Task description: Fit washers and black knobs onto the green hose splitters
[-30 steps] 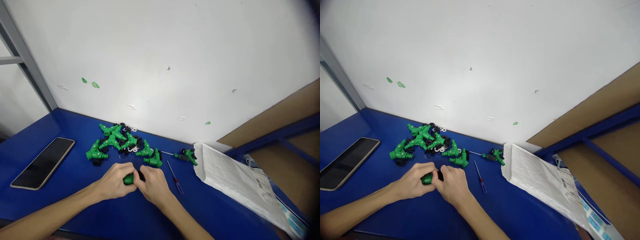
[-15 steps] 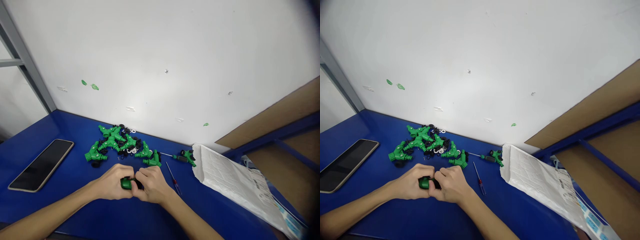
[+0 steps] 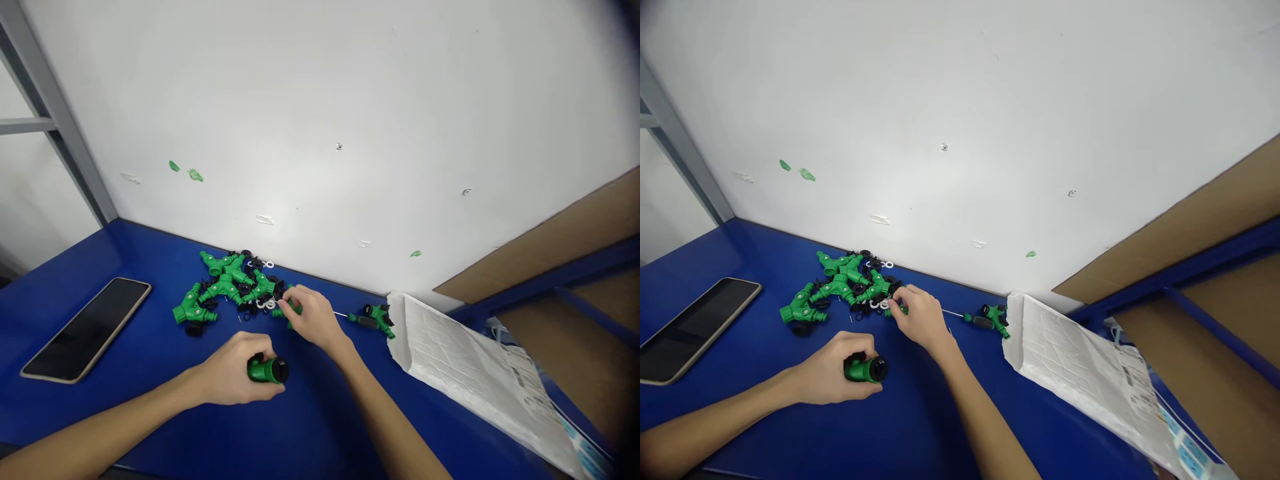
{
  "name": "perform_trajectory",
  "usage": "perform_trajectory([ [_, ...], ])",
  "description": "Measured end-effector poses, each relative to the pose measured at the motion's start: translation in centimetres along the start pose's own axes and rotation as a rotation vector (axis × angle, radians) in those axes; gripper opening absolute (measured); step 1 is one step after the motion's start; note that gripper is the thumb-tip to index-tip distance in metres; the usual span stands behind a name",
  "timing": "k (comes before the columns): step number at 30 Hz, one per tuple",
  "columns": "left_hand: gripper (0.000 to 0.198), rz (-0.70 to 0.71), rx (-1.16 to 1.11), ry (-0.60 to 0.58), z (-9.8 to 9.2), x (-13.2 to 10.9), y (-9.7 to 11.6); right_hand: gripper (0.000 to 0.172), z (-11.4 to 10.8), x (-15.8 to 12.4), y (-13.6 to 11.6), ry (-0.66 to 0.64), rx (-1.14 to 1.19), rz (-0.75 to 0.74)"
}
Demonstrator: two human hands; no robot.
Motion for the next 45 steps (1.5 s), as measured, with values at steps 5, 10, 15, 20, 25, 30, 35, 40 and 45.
perform_trajectory([
  [5, 0.029, -0.033, -0.011, 0.014, 0.5, -0.1, -0.5, 0.008, 2.6, 2.6, 0.6, -0.091, -0.033, -0.010],
  [10, 0.028, -0.021, -0.009, 0.021, 0.5, -0.1, -0.4, 0.012, 2.5, 2.7, 0.8, -0.069, 0.044, 0.010],
  [15, 0.022, -0.043, -0.024, 0.083, -0.1, 0.1, -0.5, 0.021, -0.2, 0.0, 1.1, 0.082, 0.444, -0.010],
  [20, 0.016, -0.016, -0.022, 0.182, -0.9, 0.2, -0.7, 0.020, 0.1, -4.4, 0.9, 0.237, 1.095, 0.140],
  [25, 0.014, 0.054, 0.007, 0.218, -0.7, 0.0, -0.8, 0.016, 1.3, -5.7, -0.4, 0.355, 1.222, 0.199],
  [30, 0.016, 0.135, 0.040, 0.226, -0.4, -0.1, -0.7, 0.011, 1.4, -5.7, -1.1, 0.357, 1.206, 0.173],
  [35, 0.022, 0.218, 0.029, 0.238, -0.4, -0.3, -0.6, 0.010, 0.9, -6.1, -1.5, 0.334, 1.167, 0.123],
  [40, 0.026, 0.262, 0.003, 0.211, -0.5, -0.4, -0.5, 0.007, 0.4, -6.1, -2.5, 0.342, 1.129, 0.061],
  [45, 0.032, 0.330, -0.039, 0.150, -0.2, -0.5, -0.2, 0.010, 0.7, -6.3, -3.0, 0.278, 1.132, 0.106],
])
Point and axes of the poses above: each hand's wrist, its own x-axis towards the middle knuckle, its own z-axis out of the palm, y = z × x, the point moved 6 cm from there along x, towards the middle knuckle, and after that the axes turned 9 degrees about -z, right-handed, at the moved point
